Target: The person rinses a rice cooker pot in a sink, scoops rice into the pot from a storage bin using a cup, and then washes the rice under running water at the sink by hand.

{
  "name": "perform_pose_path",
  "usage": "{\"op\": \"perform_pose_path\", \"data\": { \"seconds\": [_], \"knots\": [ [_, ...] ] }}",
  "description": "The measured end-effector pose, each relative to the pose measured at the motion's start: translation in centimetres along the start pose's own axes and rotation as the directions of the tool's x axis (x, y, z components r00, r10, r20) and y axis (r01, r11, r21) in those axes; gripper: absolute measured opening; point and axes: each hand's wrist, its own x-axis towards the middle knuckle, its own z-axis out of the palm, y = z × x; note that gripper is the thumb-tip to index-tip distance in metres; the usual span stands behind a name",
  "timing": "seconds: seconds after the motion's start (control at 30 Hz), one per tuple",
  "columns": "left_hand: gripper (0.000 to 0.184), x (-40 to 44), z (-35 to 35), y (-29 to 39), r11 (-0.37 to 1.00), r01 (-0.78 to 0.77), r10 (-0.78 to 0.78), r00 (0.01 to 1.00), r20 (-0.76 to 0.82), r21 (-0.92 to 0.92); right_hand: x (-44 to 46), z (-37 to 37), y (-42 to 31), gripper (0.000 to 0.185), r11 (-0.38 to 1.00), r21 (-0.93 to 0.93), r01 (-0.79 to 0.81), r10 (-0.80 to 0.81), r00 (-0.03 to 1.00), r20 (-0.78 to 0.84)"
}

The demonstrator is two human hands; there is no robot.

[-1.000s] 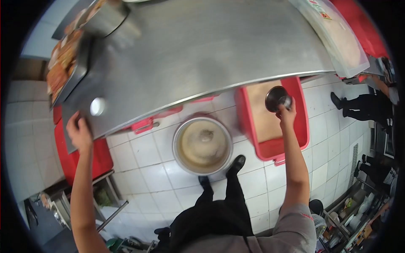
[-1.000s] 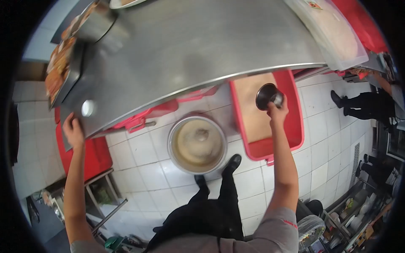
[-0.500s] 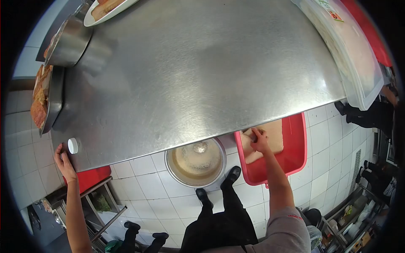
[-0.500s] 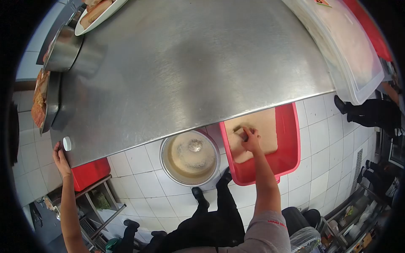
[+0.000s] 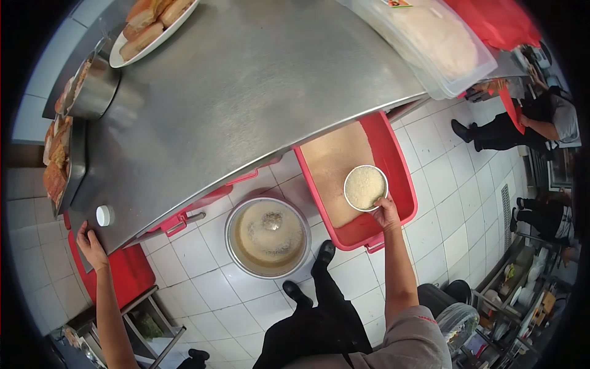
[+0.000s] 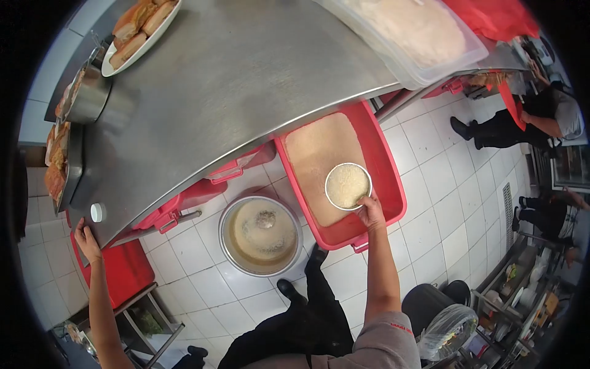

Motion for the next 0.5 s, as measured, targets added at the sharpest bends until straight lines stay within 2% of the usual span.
{"op": "perform_pose_path", "data": {
  "seconds": [0.03, 0.13, 0.23, 0.3, 0.37, 0.43, 0.47, 0.5],
  "knots": [
    [0.033, -0.1, -0.1, 0.2, 0.999, -0.006, 0.006, 1.0, 0.001, 0.044, -0.3, 0.0, 0.1, 0.074, 1.0, -0.005, 0.024, -0.024, 0.999, 0.043],
    [0.033, -0.6, 0.0, 1.1, 0.998, -0.042, 0.044, 0.998, -0.036, 0.047, -2.8, 2.9, 0.2, 0.07, 0.983, -0.097, 0.154, -0.145, 0.985, 0.097],
    [0.033, -0.5, 0.2, 1.4, 0.992, -0.078, 0.085, 0.994, -0.07, 0.099, -6.9, 8.7, 1.1, 0.077, 0.977, -0.117, 0.18, -0.163, 0.977, 0.14],
    [0.034, -0.8, 0.0, 2.3, 0.993, -0.023, 0.033, 0.995, -0.089, 0.12, -9.0, 11.9, 2.9, 0.079, 0.884, -0.343, 0.318, -0.255, 0.942, 0.217],
    [0.034, -1.0, 0.1, 3.1, 0.988, 0.045, -0.029, 0.994, -0.108, 0.149, -10.6, 14.3, 5.3, 0.079, 0.676, -0.553, 0.487, -0.367, 0.873, 0.321],
    [0.035, -1.2, 0.0, 3.6, 0.979, 0.099, -0.077, 0.989, -0.124, 0.179, -12.3, 16.6, 7.9, 0.077, 0.327, -0.697, 0.638, -0.48, 0.748, 0.459],
    [0.035, -1.2, 0.1, 3.9, 0.974, 0.123, -0.099, 0.987, -0.128, 0.192, -13.1, 17.8, 8.3, 0.069, 0.062, -0.732, 0.678, -0.496, 0.658, 0.567],
    [0.035, -1.3, 0.0, 4.2, 0.969, 0.144, -0.119, 0.984, -0.132, 0.202, -13.1, 17.5, 9.3, 0.065, -0.074, -0.688, 0.722, -0.486, 0.576, 0.657]
  ]
}}
